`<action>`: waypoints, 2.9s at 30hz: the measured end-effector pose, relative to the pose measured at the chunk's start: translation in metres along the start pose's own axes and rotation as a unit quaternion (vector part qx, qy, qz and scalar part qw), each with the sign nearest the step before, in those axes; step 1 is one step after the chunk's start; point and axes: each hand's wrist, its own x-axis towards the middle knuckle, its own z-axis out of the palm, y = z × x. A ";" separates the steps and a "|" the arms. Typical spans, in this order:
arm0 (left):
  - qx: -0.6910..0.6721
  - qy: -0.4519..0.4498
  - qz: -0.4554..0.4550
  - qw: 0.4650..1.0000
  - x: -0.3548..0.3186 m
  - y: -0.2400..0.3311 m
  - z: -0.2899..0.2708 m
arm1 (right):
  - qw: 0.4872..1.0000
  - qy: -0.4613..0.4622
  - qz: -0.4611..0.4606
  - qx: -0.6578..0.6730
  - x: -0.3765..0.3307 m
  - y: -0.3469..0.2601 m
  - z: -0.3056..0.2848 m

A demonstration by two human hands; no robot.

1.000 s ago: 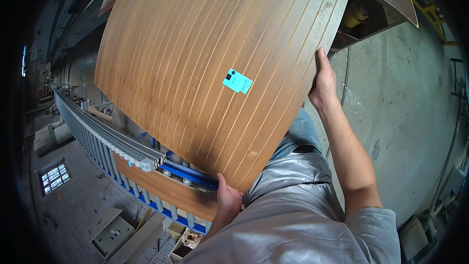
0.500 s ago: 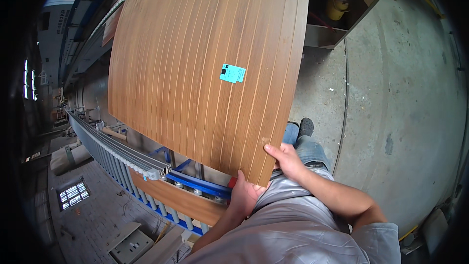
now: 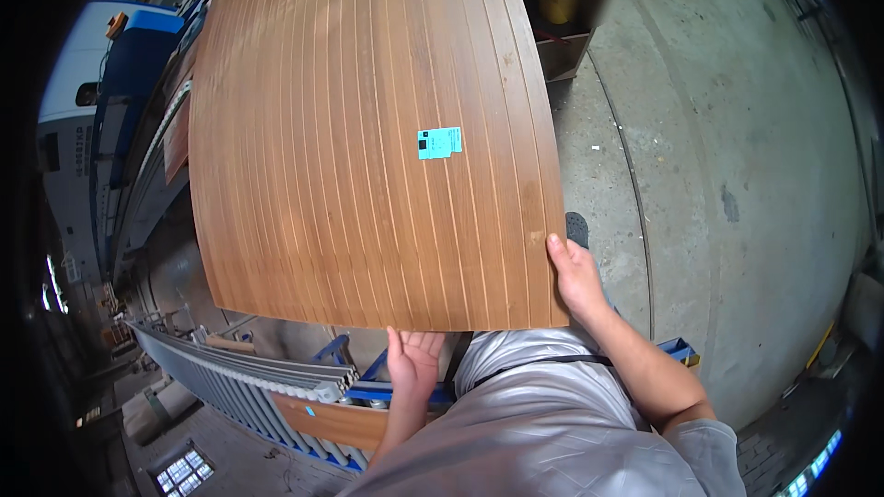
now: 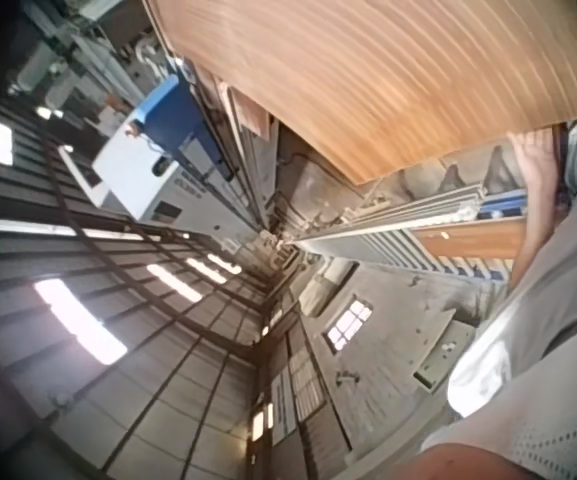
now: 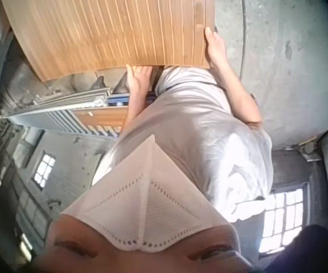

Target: Moving large wooden panels and placing them on a conveyor system in a furniture factory.

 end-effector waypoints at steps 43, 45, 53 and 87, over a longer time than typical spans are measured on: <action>-0.003 0.017 -0.037 0.999 0.016 0.113 -0.068 | 0.905 -0.024 0.062 0.420 -0.056 0.062 0.010; -0.006 0.024 -0.031 0.999 0.016 0.111 -0.066 | 0.906 -0.019 0.062 0.418 -0.055 0.062 0.009; -0.001 0.024 -0.019 1.000 0.015 0.109 -0.067 | 0.913 -0.002 0.049 0.406 -0.056 0.062 0.013; -0.042 -0.061 0.186 0.980 0.000 0.123 -0.097 | 0.961 0.216 -0.134 0.107 -0.075 0.058 0.044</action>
